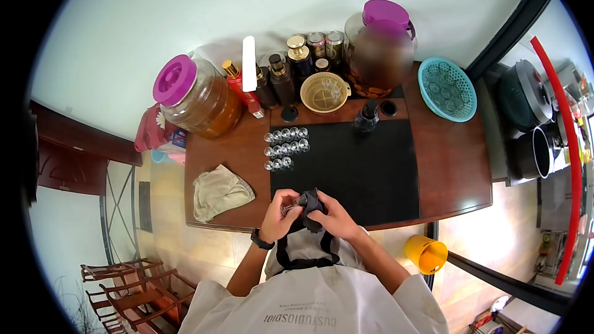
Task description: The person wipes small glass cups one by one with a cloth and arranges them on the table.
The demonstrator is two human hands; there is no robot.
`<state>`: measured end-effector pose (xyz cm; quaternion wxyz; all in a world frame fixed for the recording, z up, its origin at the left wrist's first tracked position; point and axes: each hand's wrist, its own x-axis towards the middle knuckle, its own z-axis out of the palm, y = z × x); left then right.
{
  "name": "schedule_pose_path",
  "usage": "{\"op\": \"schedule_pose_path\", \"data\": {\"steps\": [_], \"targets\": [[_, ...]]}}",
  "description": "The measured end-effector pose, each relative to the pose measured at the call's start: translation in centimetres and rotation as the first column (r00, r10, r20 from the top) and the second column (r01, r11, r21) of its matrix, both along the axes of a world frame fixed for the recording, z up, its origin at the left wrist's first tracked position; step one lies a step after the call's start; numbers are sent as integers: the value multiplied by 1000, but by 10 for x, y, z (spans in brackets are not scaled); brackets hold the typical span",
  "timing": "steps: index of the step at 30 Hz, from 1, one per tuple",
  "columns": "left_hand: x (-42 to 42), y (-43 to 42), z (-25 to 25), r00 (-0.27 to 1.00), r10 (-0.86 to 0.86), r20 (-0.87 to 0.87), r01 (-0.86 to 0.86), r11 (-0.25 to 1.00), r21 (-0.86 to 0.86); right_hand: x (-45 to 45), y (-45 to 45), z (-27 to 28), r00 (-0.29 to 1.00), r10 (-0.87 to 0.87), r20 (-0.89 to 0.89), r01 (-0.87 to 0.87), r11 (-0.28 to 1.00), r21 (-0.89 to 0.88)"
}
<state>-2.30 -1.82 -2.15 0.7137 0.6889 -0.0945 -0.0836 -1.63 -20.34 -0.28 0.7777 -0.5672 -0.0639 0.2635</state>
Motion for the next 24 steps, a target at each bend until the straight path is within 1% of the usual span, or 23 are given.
{"op": "schedule_pose_path", "data": {"steps": [1, 2, 3, 5, 6, 7, 8, 9, 11, 12, 14, 15, 16, 17, 18, 20, 21, 23, 24], "targets": [[-2, 0, -4, 989, -4, -146, -21, 986, -167, 0, 1, 1, 1000, 3, 14, -3, 1000, 21], [-1, 3, -8, 989, 3, -148, -19, 994, -103, -1, 1, -2, 1000, 3, 14, -3, 1000, 21], [-1, 2, -7, 989, 3, -149, -18, 994, -104, -4, 1, -7, 1000, 8, 16, -8, 1000, -2], [0, 1, -4, 999, 32, 10, -32, 999, 27, -6, 0, -9, 1000, 11, 16, -10, 1000, -24], [2, 1, 0, 999, 32, 10, -32, 999, 27, -5, -2, -7, 1000, 19, -22, -19, 1000, -8], [4, 3, 7, 991, -13, 132, -4, 991, 133, -4, -2, -6, 998, 31, -60, -30, 999, 10], [5, 5, 11, 967, -70, 245, 9, 971, 241, -3, -2, -6, 998, 35, -60, -34, 999, 12], [5, 6, 11, 967, -68, 245, 7, 970, 241, -3, -1, -5, 998, 39, -53, -38, 999, 20], [6, 5, 11, 946, -39, 321, -49, 964, 262, -2, -2, -4, 998, 39, -45, -38, 999, 26], [6, 4, 11, 946, -41, 321, -48, 964, 262, -2, -1, -4, 998, 34, -50, -32, 999, 44], [2, 1, 9, 987, -8, 158, -29, 973, 229, -2, 2, -2, 998, 30, -55, -26, 998, 64], [0, 2, 8, 988, -7, 157, -29, 973, 230, -2, 3, 1, 999, 22, -46, -19, 997, 74], [-3, 3, 7, 999, 30, -12, -29, 993, 117, -3, 4, 2, 999, 15, -36, -12, 996, 85], [-4, 3, 6, 982, 46, -184, -46, 999, 3, -3, 4, -1, 999, 15, -37, -11, 996, 85], [-4, 2, 6, 982, 44, -186, -44, 999, 2, -5, 4, -6, 999, 14, -33, -12, 998, 62], [-3, 0, 5, 998, 58, 1, -58, 993, 107, -7, 4, -9, 999, 15, -30, -13, 999, 41], [-2, 0, 7, 998, 60, 0, -59, 992, 109, -7, 4, -9, 999, -16, -30, 17, 999, 38], [0, -1, 12, 993, 79, 91, -94, 980, 176, -7, 4, -8, 999, -43, -30, 44, 998, 36], [2, -1, 11, 993, 79, 91, -94, 980, 176, -7, 6, -7, 993, -98, 72, 99, 995, -16]]}}
